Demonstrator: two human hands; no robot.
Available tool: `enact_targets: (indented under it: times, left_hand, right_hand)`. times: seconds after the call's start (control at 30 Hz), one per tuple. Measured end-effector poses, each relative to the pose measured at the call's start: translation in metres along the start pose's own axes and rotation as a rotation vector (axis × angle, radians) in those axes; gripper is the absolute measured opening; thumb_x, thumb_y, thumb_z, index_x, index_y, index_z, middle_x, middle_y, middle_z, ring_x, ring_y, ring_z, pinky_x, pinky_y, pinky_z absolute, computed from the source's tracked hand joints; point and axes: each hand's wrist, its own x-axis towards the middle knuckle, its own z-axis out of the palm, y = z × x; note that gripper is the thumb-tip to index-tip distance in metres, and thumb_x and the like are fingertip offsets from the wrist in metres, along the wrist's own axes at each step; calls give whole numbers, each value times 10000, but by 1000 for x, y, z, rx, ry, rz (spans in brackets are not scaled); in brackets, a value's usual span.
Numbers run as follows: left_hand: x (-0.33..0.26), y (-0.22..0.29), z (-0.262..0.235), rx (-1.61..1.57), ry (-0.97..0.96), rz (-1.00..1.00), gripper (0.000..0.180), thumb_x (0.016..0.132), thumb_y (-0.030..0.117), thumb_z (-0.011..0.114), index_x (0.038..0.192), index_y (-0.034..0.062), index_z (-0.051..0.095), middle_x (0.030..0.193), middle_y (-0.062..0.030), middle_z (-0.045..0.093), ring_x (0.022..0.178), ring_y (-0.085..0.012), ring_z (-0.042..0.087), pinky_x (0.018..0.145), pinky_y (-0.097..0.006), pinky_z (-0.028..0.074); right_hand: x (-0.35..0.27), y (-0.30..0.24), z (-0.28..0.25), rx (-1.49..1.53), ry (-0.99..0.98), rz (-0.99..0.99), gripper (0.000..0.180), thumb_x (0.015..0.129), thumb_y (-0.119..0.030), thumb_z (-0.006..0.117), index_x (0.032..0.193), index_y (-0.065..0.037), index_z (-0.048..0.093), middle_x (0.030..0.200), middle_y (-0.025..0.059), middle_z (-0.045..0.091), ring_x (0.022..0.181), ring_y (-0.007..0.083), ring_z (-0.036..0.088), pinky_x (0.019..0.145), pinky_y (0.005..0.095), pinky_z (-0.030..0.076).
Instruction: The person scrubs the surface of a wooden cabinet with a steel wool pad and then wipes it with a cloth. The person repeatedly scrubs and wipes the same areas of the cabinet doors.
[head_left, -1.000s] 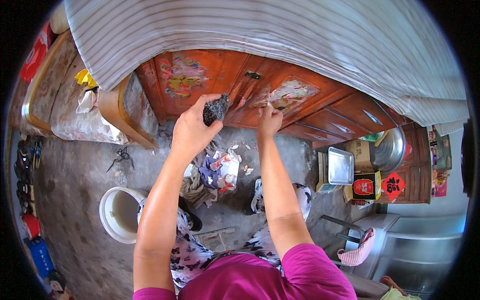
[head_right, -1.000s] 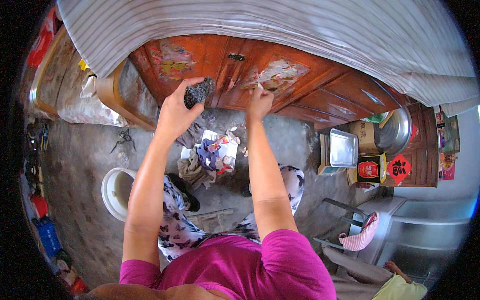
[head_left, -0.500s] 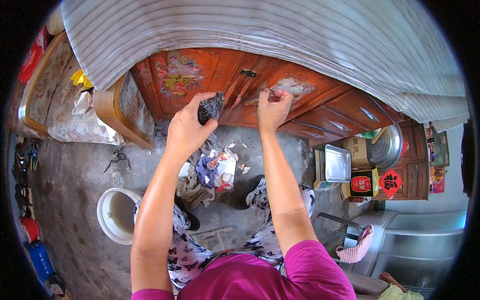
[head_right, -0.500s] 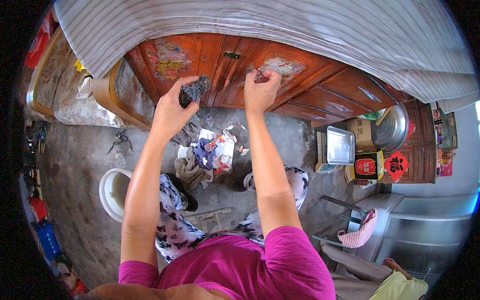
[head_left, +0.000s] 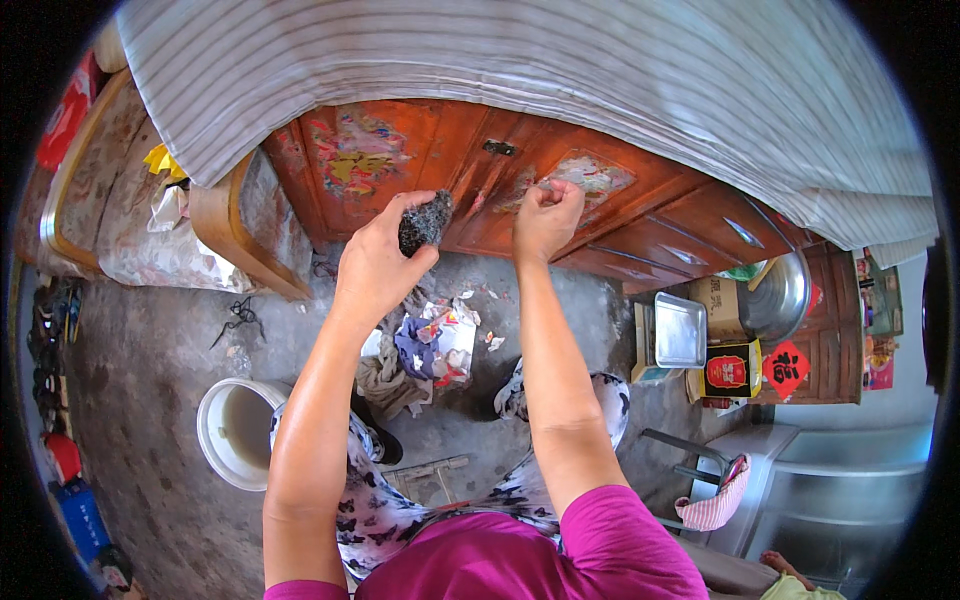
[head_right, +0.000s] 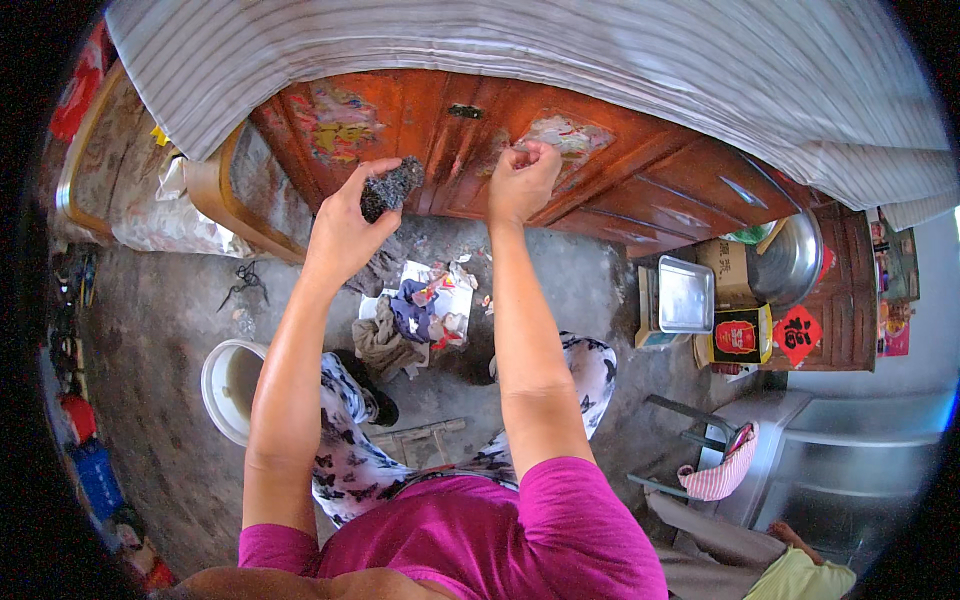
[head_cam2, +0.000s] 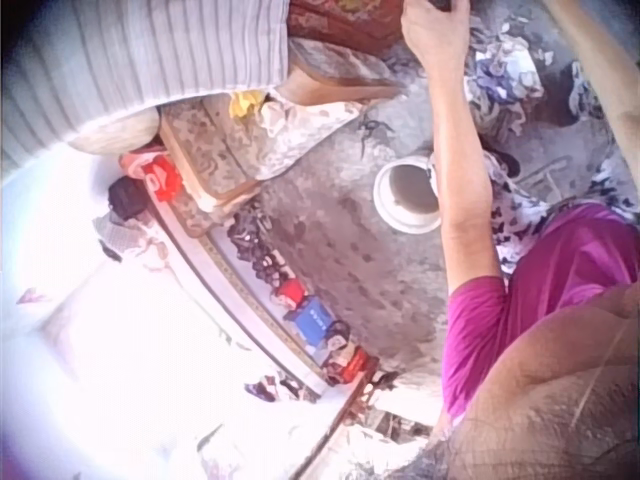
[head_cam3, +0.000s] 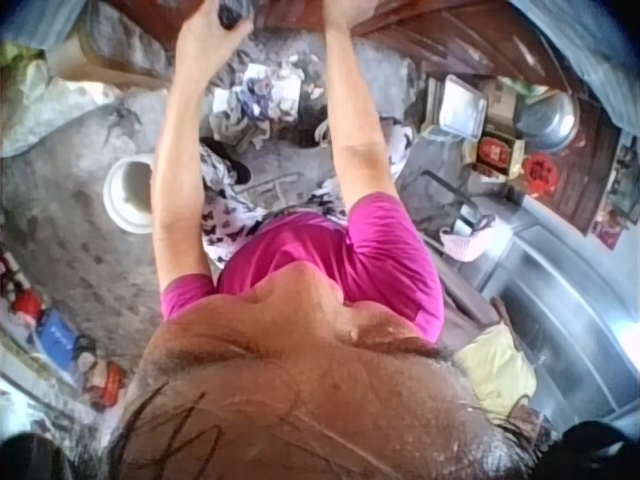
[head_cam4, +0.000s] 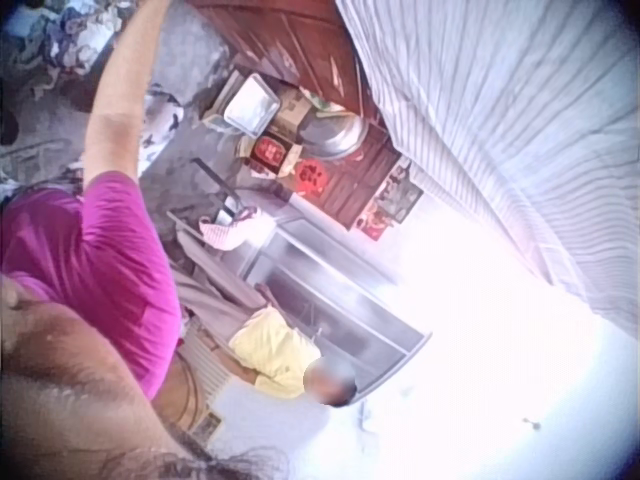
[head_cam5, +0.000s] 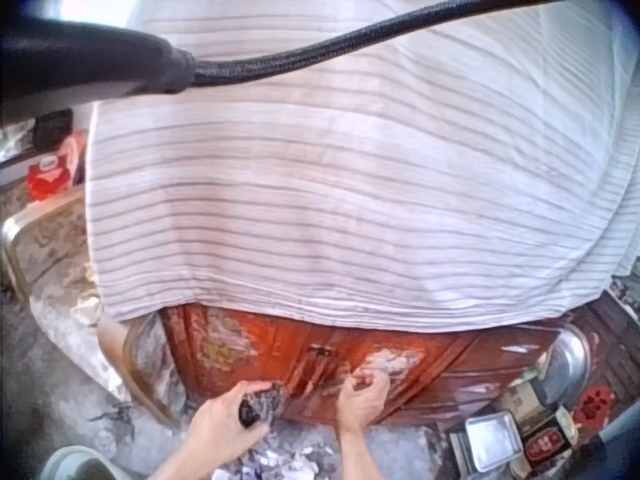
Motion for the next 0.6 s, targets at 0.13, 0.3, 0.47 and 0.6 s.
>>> enact_targets:
  times: [0.13,0.3,0.47,0.6]
  left_hand:
    - [0,-3,-1,18,1,-4,566,799,145,735,1355,167,632,1065,-190,754,1001,-401,725,885,-457,563]
    - [0,-4,1,10,4,15,567,799,142,737,1355,170,633,1059,-189,753,995,-400,726,885,-454,563]
    - [1,-6,4,16,-6,21,564,802,139,738,1356,170,633,1065,-181,757,1003,-394,728,891,-451,564]
    - [1,-6,6,13,-12,15,567,802,135,739,1358,169,634,1068,-179,759,1008,-390,729,891,-451,564]
  right_hand:
    - [-1,-2,-9,18,-63,-84,241,823,-106,756,1020,-43,633,944,122,683,849,284,676,822,405,541]
    - [6,-3,-13,-39,-55,-18,219,823,-196,818,948,-72,687,901,86,749,822,265,716,819,398,551]
    - [8,-2,-13,-118,9,-123,158,815,-217,821,893,-121,723,809,19,760,787,226,720,835,398,519]
    - [5,-9,-9,-131,6,-45,167,787,-200,814,891,-131,704,764,5,743,762,210,707,900,391,476]
